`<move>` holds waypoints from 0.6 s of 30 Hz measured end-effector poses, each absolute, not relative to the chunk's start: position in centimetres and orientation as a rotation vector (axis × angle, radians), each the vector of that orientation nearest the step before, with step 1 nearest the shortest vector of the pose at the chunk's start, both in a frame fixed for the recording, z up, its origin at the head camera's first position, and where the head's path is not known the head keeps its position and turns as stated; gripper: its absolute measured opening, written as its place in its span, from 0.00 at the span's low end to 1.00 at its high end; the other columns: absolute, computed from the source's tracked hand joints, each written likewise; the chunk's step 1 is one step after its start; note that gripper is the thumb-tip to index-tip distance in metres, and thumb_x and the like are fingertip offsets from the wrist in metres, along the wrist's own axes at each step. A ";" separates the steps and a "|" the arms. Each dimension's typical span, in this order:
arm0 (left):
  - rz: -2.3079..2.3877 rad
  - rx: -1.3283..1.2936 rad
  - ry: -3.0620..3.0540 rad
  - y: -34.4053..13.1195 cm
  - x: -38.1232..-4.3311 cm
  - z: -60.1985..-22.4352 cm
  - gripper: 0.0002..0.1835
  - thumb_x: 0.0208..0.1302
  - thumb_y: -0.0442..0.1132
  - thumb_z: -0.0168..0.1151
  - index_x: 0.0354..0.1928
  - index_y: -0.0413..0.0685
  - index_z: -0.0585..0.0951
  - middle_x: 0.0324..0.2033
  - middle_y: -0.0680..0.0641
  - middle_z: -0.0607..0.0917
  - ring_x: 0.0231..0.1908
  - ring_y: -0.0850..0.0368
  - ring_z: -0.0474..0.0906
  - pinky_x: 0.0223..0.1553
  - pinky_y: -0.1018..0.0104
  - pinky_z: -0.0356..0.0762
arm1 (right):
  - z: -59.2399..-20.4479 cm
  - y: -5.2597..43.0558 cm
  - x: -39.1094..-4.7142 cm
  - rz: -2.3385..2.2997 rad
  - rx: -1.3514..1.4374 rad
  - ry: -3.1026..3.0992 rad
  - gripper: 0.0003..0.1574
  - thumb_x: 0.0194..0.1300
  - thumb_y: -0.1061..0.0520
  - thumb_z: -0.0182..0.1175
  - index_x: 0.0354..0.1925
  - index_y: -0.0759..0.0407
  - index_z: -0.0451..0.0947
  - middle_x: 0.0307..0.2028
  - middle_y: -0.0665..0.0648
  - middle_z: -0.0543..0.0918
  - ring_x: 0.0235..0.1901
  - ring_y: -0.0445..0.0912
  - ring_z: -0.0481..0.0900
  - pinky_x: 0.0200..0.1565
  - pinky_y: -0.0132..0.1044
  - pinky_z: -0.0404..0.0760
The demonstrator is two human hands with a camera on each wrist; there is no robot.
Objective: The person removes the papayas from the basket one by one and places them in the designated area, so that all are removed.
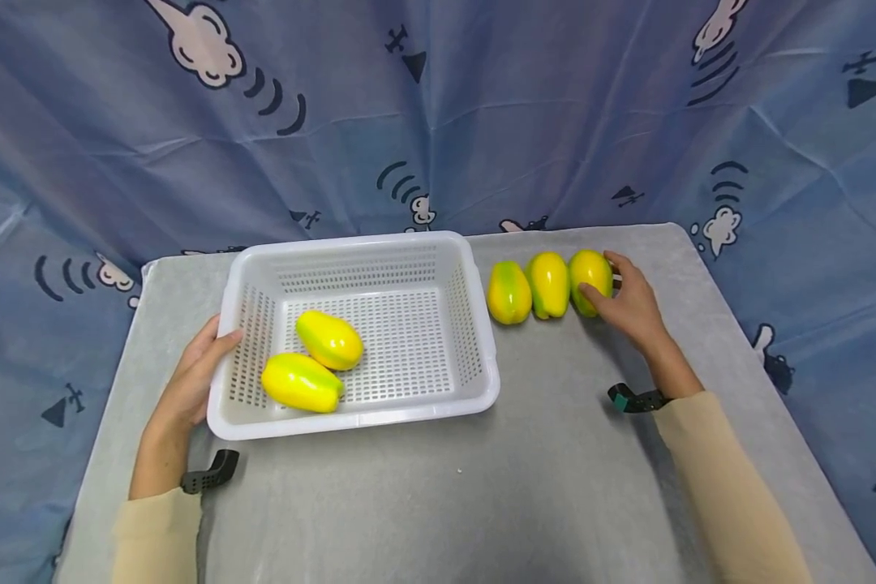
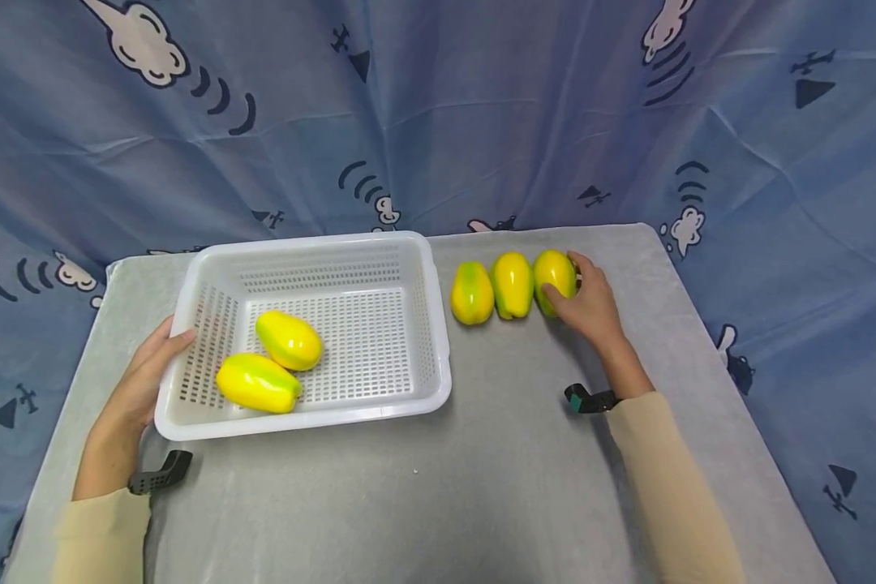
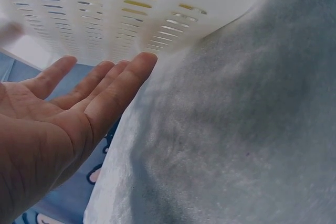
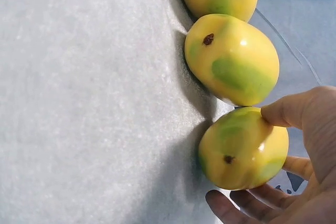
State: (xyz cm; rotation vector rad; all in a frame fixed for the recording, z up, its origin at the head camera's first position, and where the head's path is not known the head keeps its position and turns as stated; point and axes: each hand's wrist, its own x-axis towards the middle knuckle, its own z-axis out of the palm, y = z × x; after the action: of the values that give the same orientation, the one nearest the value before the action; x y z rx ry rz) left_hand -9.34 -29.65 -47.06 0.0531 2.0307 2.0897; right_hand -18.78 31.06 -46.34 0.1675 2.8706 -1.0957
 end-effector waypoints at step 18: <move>2.070 0.037 2.035 -29.7 -9.4 -47.1 0.36 0.86 0.48 0.45 0.86 0.51 0.47 0.76 0.26 0.56 0.56 0.66 0.84 0.48 0.63 0.90 | -45.4 30.9 -18.3 -1.074 0.189 2.936 0.51 0.77 0.44 0.59 0.84 0.63 0.49 0.78 0.77 0.59 0.76 0.73 0.61 0.73 0.73 0.65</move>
State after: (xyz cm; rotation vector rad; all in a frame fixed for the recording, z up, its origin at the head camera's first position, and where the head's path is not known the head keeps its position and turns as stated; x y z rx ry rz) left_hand -9.45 -29.67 -47.09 0.0375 2.0348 2.0698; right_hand -18.33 30.88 -45.40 0.1894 2.9360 -1.0738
